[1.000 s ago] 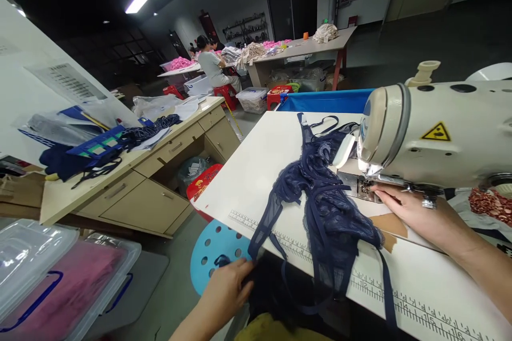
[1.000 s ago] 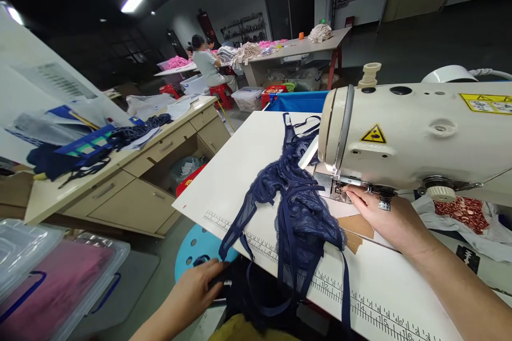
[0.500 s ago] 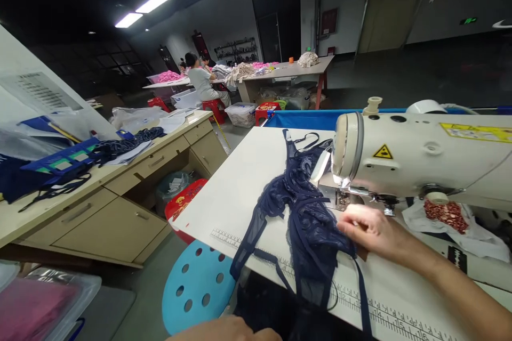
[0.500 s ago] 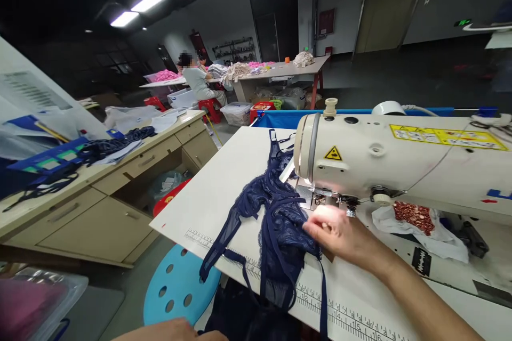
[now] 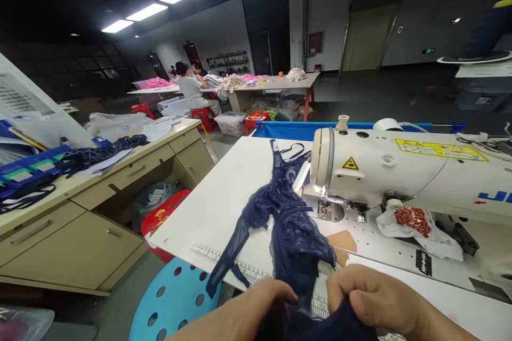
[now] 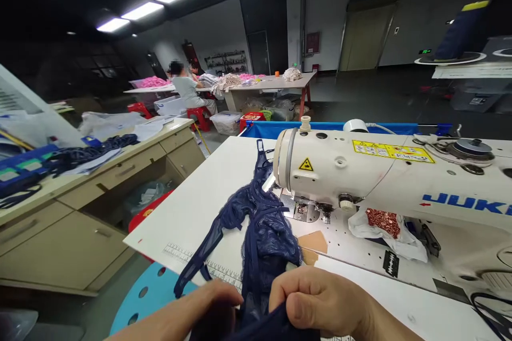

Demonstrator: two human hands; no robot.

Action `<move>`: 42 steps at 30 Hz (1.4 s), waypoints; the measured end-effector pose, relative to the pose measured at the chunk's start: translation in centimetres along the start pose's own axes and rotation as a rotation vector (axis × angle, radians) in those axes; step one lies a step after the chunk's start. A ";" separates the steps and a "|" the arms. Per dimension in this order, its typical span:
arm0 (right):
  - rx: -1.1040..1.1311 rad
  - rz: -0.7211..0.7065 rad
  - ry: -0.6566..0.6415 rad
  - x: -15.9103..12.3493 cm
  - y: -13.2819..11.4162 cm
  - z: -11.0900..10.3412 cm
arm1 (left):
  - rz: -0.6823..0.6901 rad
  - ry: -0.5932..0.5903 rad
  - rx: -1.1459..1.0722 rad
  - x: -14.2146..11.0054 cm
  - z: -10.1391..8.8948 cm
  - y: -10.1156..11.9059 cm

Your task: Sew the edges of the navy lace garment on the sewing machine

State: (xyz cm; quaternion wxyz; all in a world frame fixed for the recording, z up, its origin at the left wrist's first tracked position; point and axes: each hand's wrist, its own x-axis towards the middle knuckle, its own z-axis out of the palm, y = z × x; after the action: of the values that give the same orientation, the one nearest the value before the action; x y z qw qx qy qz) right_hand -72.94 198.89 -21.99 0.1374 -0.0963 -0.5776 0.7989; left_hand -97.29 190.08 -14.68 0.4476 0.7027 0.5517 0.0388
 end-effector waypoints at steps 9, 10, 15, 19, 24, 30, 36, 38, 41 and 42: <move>-0.277 0.108 0.094 0.3 -2.4 0.1 | -0.008 0.572 0.050 -1.1 -1.3 -4.9; -0.339 0.141 0.175 0.6 -2.5 0.0 | 0.003 0.649 0.097 -1.3 -2.1 -5.3; -0.707 0.035 0.684 1.8 -1.5 -0.7 | 0.211 1.030 0.997 0.4 -7.4 -5.4; -0.951 -0.088 0.769 2.1 -0.4 -1.6 | 0.285 0.843 1.543 5.8 -11.6 -4.7; -1.205 -0.019 0.784 2.7 1.3 -3.8 | 0.425 0.641 1.623 14.1 -14.8 -5.5; -1.732 0.288 0.825 3.8 3.0 -6.1 | 0.471 0.577 1.492 22.1 -15.6 -5.3; -1.826 0.368 0.909 3.9 3.5 -6.8 | 0.252 0.767 1.302 21.4 -13.0 -3.0; -1.796 0.305 0.955 3.8 3.7 -6.9 | 0.276 0.753 1.120 19.6 -10.4 -2.5; -1.738 0.237 0.977 3.7 3.9 -7.2 | 0.463 0.497 0.839 17.5 -5.8 -2.6; -1.706 0.223 0.979 3.6 4.0 -7.4 | 0.500 0.417 0.785 17.2 -4.4 -2.8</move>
State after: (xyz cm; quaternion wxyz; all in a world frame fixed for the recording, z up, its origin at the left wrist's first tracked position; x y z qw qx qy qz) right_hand -74.45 205.53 -28.10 0.1696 -0.5364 -0.8267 -0.0044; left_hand -95.09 206.58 -21.50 0.0070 0.9057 0.4173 0.0739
